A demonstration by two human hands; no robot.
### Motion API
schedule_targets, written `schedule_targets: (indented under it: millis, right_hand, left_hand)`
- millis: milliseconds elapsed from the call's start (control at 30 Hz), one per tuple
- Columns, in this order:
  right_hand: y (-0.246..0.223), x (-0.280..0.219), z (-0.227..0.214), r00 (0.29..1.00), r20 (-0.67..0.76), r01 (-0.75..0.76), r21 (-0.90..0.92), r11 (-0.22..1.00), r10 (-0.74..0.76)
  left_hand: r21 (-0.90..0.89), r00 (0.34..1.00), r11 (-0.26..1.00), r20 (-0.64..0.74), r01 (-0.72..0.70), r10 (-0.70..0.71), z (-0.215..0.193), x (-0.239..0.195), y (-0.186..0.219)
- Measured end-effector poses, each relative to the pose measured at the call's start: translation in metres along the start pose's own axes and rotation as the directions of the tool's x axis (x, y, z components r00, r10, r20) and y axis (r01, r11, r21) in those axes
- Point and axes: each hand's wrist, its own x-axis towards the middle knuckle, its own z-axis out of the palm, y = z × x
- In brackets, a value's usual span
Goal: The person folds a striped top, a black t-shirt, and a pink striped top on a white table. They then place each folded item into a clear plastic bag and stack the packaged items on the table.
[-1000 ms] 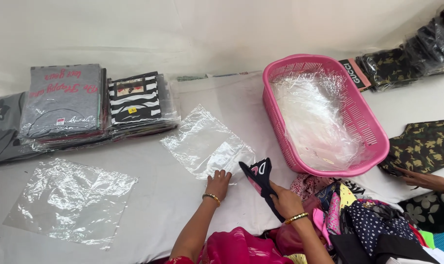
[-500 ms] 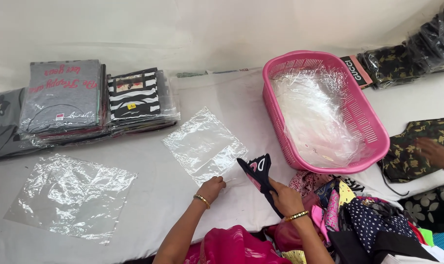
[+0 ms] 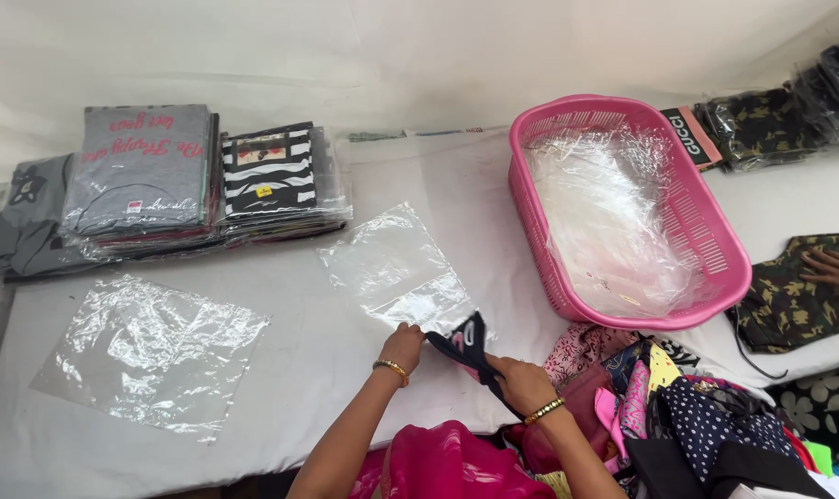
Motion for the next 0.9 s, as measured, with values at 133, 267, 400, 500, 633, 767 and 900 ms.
schedule_targets:
  millis: [133,267,400,500,633,767,900]
  right_hand:
    - [0.014,-0.005,0.004,1.0,0.006,0.003,0.001,1.0,-0.003]
    - [0.003,-0.003,-0.013,0.999,-0.031,0.011,-0.014,1.0,-0.012]
    - [-0.012,-0.002,-0.02,0.991,-0.115,0.061,-0.017,0.998,-0.063]
    - [-0.013,-0.003,-0.007,0.983,-0.138,0.122,0.004,0.992,-0.121]
    - [-0.001,-0.002,0.015,0.994,-0.034,0.106,-0.018,0.994,-0.107]
    - [0.005,-0.002,0.015,0.997,0.007,0.073,-0.035,0.997,-0.073]
    - [-0.006,-0.001,0.005,0.998,0.021,0.06,-0.033,0.998,-0.06]
  left_hand:
    - [0.189,0.994,0.977,-0.011,-0.1,0.104,-0.017,-0.008,0.01]
    - [0.145,0.991,0.984,0.094,-0.105,0.092,-0.028,-0.011,0.017]
    - [0.25,0.99,0.958,0.046,-0.142,0.134,0.006,-0.002,-0.006]
    - [0.095,1.0,0.995,0.003,0.01,-0.01,-0.008,-0.004,0.007]
    - [-0.047,0.976,0.998,-0.216,-0.038,0.027,-0.031,-0.005,0.019]
    - [-0.091,0.983,0.996,-0.18,0.02,-0.036,-0.051,-0.012,0.027]
    - [0.172,0.998,0.984,0.023,-0.053,0.05,-0.05,-0.011,0.027]
